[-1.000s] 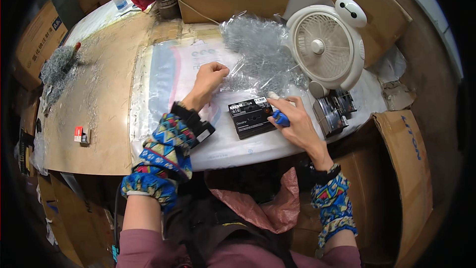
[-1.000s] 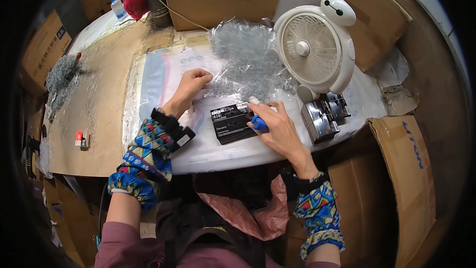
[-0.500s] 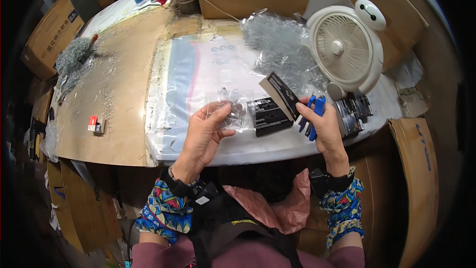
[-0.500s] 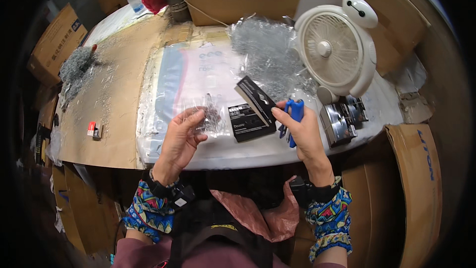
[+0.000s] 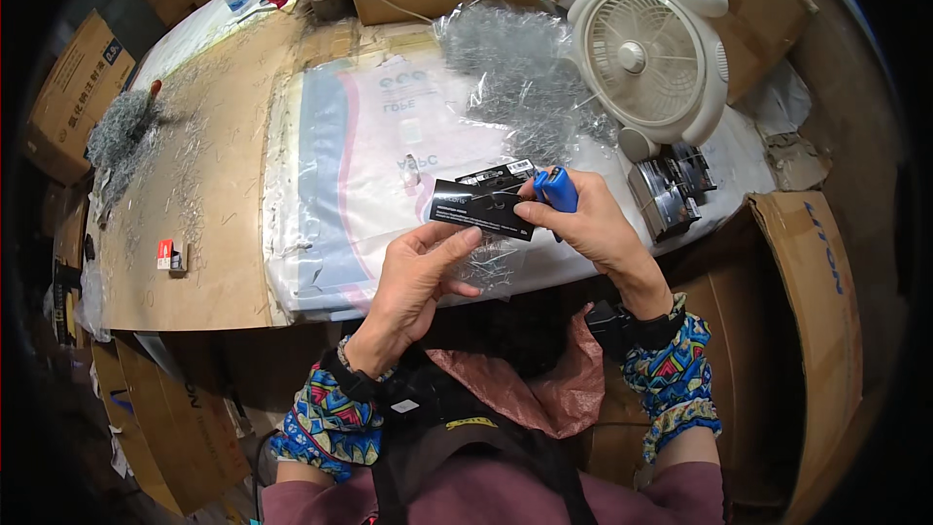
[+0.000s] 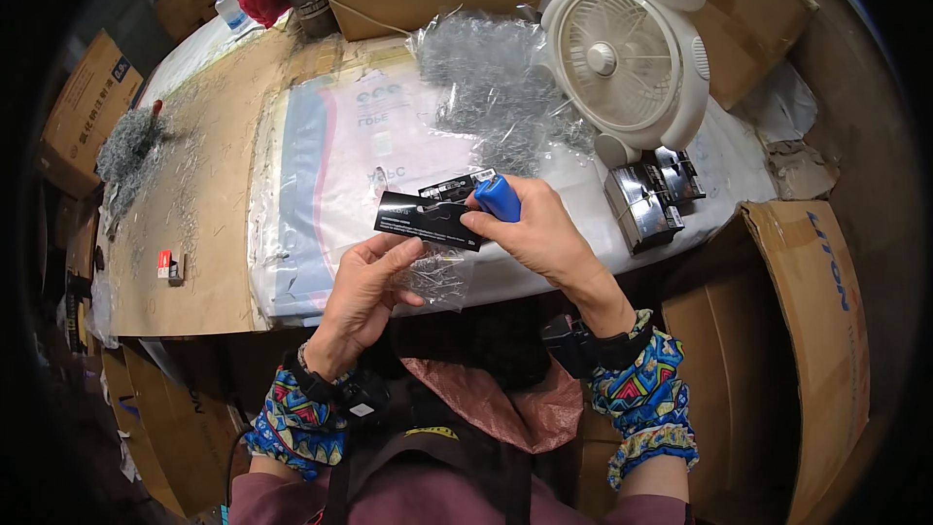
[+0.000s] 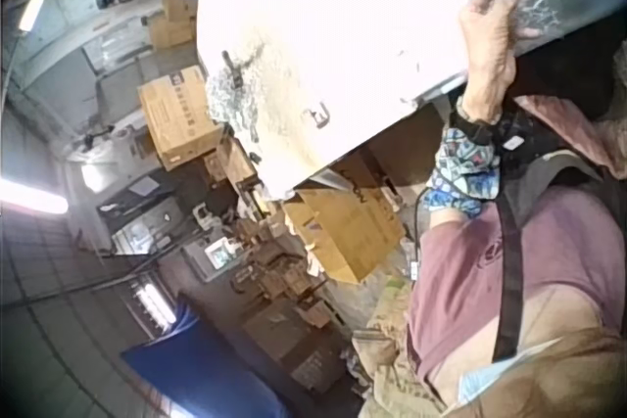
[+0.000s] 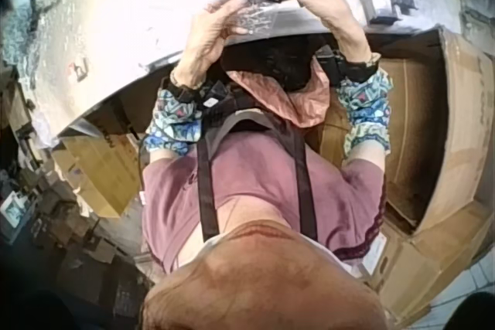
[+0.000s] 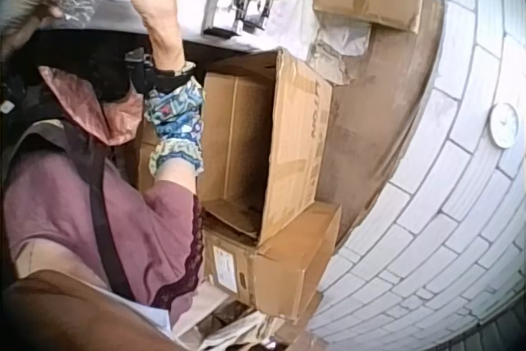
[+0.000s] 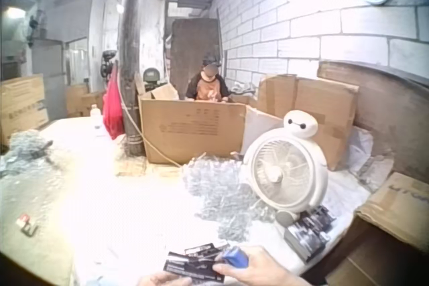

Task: Sort small metal components into plastic bags and apply labels.

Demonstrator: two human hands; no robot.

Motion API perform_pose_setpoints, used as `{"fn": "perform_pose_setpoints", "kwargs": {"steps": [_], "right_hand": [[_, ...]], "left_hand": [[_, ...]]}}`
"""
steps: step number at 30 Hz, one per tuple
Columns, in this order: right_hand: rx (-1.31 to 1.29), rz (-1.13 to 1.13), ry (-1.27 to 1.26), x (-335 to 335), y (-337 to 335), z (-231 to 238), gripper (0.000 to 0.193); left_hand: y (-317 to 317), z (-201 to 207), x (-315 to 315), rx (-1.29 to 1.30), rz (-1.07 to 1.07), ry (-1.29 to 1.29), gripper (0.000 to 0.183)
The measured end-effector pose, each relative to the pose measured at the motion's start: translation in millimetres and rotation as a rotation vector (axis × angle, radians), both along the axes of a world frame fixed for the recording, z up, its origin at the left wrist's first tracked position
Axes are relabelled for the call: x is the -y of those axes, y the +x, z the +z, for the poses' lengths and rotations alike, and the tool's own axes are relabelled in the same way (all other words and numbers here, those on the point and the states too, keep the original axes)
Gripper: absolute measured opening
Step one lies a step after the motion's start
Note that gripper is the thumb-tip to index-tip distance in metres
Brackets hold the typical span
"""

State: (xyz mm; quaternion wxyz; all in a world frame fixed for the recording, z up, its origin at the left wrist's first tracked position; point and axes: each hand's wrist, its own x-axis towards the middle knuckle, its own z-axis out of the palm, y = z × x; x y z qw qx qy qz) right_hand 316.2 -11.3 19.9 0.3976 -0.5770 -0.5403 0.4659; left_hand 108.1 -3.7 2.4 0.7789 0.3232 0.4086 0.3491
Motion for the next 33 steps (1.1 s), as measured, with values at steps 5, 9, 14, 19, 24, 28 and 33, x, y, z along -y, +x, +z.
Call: {"fn": "perform_pose_setpoints", "kwargs": {"steps": [5, 9, 14, 19, 24, 28, 33], "right_hand": [[0.131, 0.002, 0.08, -0.9, -5.8, -15.3, 0.022], [0.143, -0.011, 0.098, 3.0, -6.7, -13.2, 0.022], [-0.018, -0.1, 0.079, 4.1, -12.3, -11.3, 0.018], [-0.28, -0.242, 0.005, 4.0, 0.3, -9.8, 0.021], [-0.246, -0.226, -0.074, 8.0, 4.0, -14.3, 0.022], [-0.186, -0.117, -0.145, 7.8, -3.6, -1.6, 0.02], [-0.019, -0.059, 0.003, 4.4, -4.7, -10.0, 0.018]], "left_hand": [[-4.1, -15.6, 3.1, -0.009, 0.071, 0.001, 0.022], [-1.6, -16.0, 5.8, -0.032, 0.113, 0.037, 0.02], [-3.0, -17.6, 6.7, 0.004, 0.128, 0.017, 0.02], [-1.1, -9.5, 6.1, 0.064, 0.189, -0.121, 0.021], [0.2, -9.8, 7.2, 0.039, 0.146, -0.083, 0.028], [0.6, -10.6, 7.7, 0.021, 0.134, -0.072, 0.026], [0.1, -9.6, 8.3, 0.05, 0.102, -0.09, 0.023]]}}
